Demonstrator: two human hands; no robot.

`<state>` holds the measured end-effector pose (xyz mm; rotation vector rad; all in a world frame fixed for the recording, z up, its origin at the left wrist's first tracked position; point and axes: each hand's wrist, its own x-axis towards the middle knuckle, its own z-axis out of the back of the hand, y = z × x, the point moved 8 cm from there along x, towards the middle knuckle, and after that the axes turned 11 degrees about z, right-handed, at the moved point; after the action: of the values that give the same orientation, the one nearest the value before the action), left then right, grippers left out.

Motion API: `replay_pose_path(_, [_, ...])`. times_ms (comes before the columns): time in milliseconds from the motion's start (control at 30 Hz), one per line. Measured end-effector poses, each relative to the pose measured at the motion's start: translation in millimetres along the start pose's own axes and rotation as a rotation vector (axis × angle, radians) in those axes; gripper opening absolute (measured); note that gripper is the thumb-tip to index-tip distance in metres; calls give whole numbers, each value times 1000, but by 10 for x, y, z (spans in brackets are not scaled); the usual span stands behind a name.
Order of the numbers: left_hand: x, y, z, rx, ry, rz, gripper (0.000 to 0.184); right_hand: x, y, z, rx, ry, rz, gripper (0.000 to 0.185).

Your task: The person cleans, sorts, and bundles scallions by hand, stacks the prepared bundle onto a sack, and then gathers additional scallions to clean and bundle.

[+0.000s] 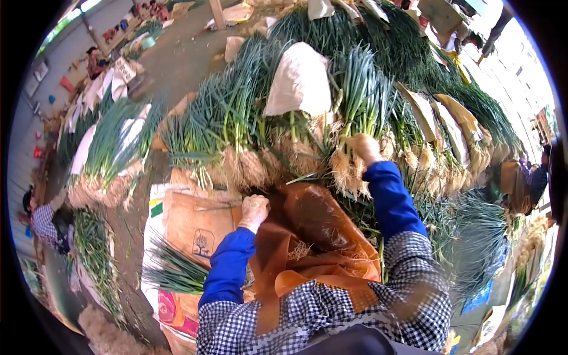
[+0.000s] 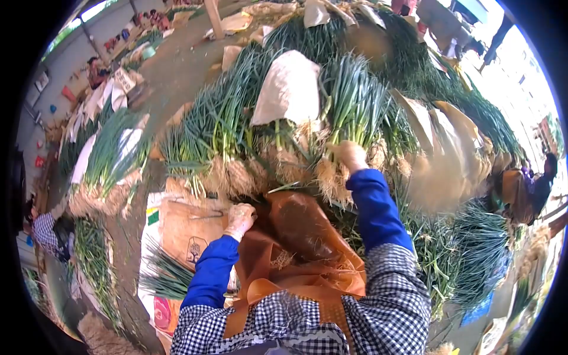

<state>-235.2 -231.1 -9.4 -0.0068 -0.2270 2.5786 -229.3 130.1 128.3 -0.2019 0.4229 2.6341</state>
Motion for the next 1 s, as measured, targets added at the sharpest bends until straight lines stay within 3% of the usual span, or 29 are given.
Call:
replay_pose_path(33, [-4,-96,158,-12,-168,-93,12,169,-10,-101,4,-49,-8,50])
replay_pose_path(100, [161,211,268,236,-142,250,10,398,-41,-163,-11,-164,-39,62])
replay_pose_path(133, [206,343,369,250,-144,242,10,491,-144,-217,63,-110,-63,57])
replay_pose_path(167, [227,614,529,135,-220,302,10,583,-241,-221,102,-195,10,44])
replay_pose_path(233, [200,984,729,-100,-361,428,18,494,-576,-113,682,-331,86,33])
replay_pose_path(300, [45,285,1722,-112,-721,280,19,156,-753,191,1128,-327,238,23])
replay_pose_path(333, [81,-78,1910,-278,-758,213,23,-91,-772,275,1251,-249,225,21])
replay_pose_path(367, [227,-308,1663,-716,-419,307,28,-340,-795,302,1370,-165,208,20])
replay_pose_path(400, [298,-859,1580,-897,-154,203,34,-494,-779,201,1374,-147,343,21])
replay_pose_path(433, [340,-1446,1311,-1578,189,119,36,-649,-749,77,1405,-109,368,21])
replay_pose_path(467, [269,-1979,1078,-1730,420,170,35,-805,-720,-47,1435,-69,392,21])
replay_pose_path(500, [168,-2388,721,-1953,748,447,31,-961,-678,-148,1491,-8,300,20])
replay_pose_path(567, [86,-2945,-205,-2208,1057,498,32,-1022,-720,-416,1247,-150,574,18])
replay_pose_path(633, [-59,-3079,-498,-2119,961,516,27,-1071,-818,-698,1463,71,249,16])
replay_pose_path(667, [-71,-3052,-427,-1980,824,450,22,-1009,-932,-805,1458,18,188,20])
replay_pose_path(700, [-96,-3054,-476,-1968,860,437,19,-1028,-866,-667,1462,22,183,20])
replay_pose_path(767, [-54,-3003,-440,-1802,659,407,19,-1099,-862,-38,338,-340,139,48])
replay_pose_path(800, [-39,-3024,-453,-1800,656,405,19,-1005,-840,-85,278,-337,171,53])
replay_pose_path(900, [-56,-3017,-442,-1637,542,375,18,-872,-781,-279,357,-424,388,37])
replay_pose_path(933, [-114,-3040,-587,-1898,774,508,17,-892,-794,-382,298,-385,416,33])
replay_pose_path(967, [-120,-3041,-637,-2083,878,546,18,-1032,-769,-352,335,-426,514,32])
replay_pose_path(1000, [-105,-3060,-492,-2202,849,620,18,-1183,-801,-450,503,-336,494,30])
